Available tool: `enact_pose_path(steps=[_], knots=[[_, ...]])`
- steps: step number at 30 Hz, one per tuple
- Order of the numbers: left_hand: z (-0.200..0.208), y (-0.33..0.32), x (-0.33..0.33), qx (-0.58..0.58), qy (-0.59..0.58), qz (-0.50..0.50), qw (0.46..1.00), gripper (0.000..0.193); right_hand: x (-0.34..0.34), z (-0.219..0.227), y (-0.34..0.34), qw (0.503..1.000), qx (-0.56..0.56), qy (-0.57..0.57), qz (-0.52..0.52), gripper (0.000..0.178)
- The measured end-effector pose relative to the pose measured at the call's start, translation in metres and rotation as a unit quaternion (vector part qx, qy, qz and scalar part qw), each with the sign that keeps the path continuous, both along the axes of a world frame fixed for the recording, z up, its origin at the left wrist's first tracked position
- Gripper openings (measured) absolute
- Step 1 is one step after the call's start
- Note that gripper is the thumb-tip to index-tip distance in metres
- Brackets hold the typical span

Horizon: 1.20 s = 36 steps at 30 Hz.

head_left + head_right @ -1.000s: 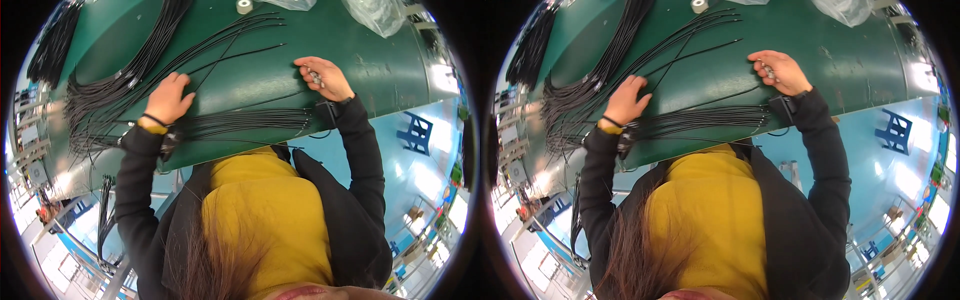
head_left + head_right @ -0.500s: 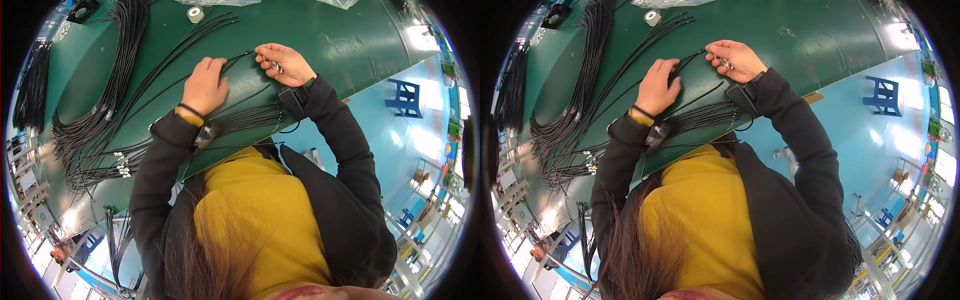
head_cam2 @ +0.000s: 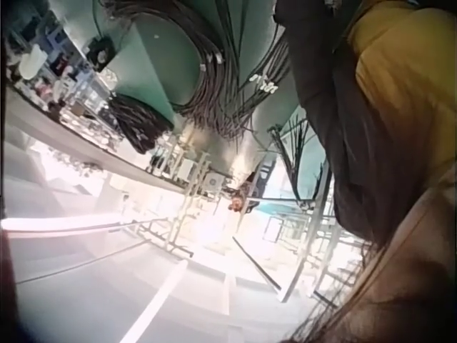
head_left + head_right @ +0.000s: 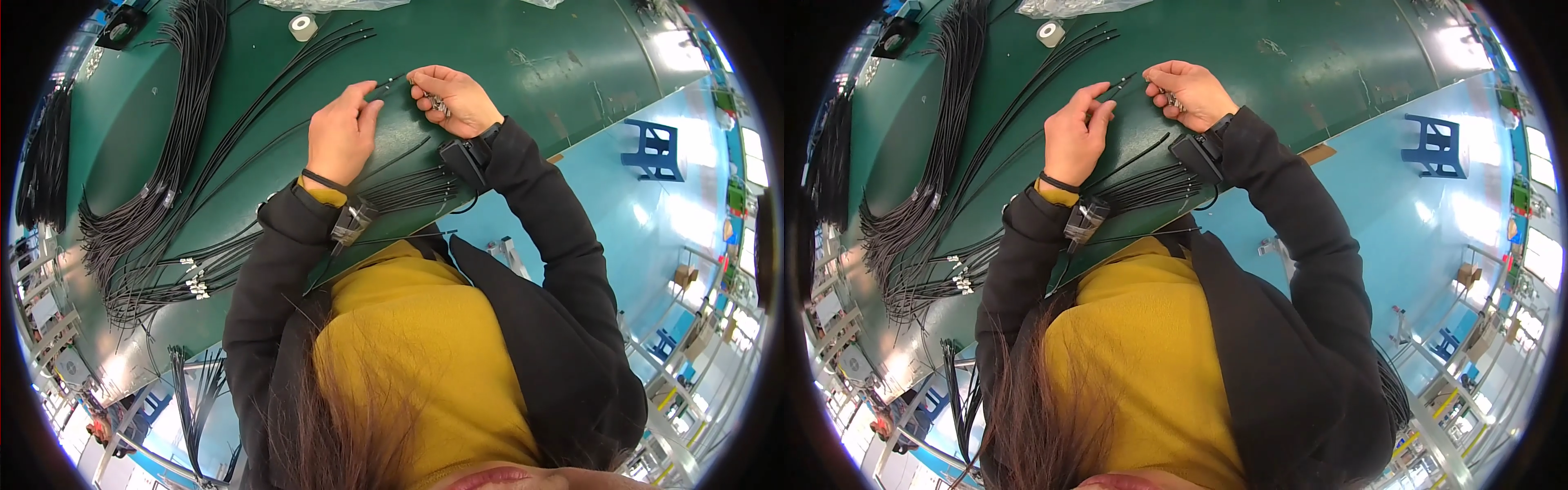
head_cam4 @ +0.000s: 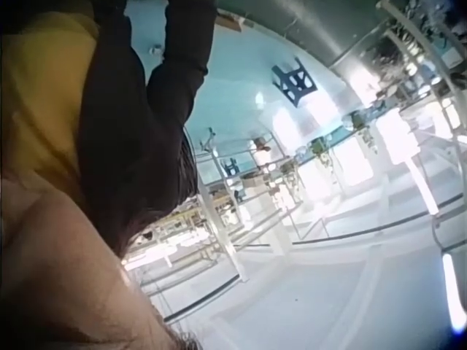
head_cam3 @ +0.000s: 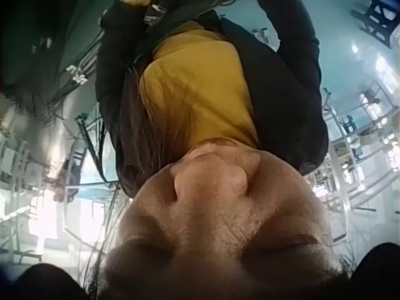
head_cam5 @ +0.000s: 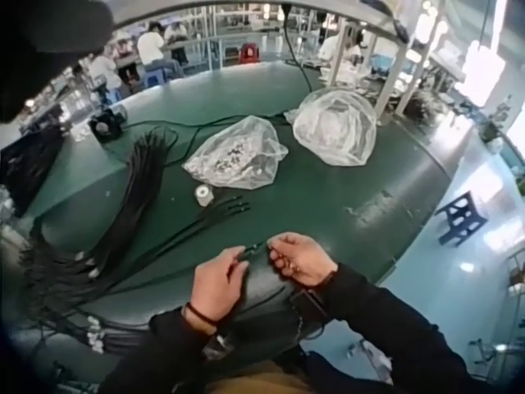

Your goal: The person reaches into a plastic bag to retrieve metal connectors and places them on the table. They pick up a black wire and slide a metal connector onto its end by hand, repeating this process for several wires.

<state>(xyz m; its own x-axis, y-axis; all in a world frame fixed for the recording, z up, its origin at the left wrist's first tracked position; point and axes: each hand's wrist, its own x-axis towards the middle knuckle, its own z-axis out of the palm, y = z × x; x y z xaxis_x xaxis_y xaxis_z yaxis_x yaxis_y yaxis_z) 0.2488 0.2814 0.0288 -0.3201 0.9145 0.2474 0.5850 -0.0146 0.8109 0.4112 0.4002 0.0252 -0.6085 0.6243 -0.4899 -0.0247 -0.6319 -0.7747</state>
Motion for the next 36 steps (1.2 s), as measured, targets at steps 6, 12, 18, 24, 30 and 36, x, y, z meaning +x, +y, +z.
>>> enact_pose_path(steps=[6, 12, 18, 24, 30, 36], knots=[[-0.007, 0.003, 0.003, 0.049, 0.118, -0.044, 0.991, 0.016, 0.003, 0.004, -0.001, 0.999, -0.003, 0.018, 0.031, 0.017], [-0.004, 0.003, 0.002, 0.016, 0.126, -0.067, 0.99, 0.018, 0.005, 0.008, -0.004, 0.998, 0.003, 0.026, 0.054, 0.017], [-0.006, 0.004, 0.008, 0.043, 0.108, -0.052, 0.992, 0.014, -0.01, 0.023, -0.021, 0.972, 0.174, -0.118, 0.106, 0.019], [0.004, 0.005, 0.009, 0.009, -0.037, -0.02, 0.999, 0.011, -0.005, 0.02, -0.02, 0.998, 0.01, 0.031, 0.047, 0.019], [0.0, 0.004, 0.005, 0.026, -0.009, -0.042, 0.999, 0.01, 0.002, 0.007, -0.017, 0.997, -0.022, 0.075, -0.024, 0.017], [-0.001, 0.002, 0.006, 0.017, -0.011, -0.051, 0.998, 0.009, -0.001, 0.006, -0.021, 0.996, -0.02, 0.071, -0.051, 0.018]])
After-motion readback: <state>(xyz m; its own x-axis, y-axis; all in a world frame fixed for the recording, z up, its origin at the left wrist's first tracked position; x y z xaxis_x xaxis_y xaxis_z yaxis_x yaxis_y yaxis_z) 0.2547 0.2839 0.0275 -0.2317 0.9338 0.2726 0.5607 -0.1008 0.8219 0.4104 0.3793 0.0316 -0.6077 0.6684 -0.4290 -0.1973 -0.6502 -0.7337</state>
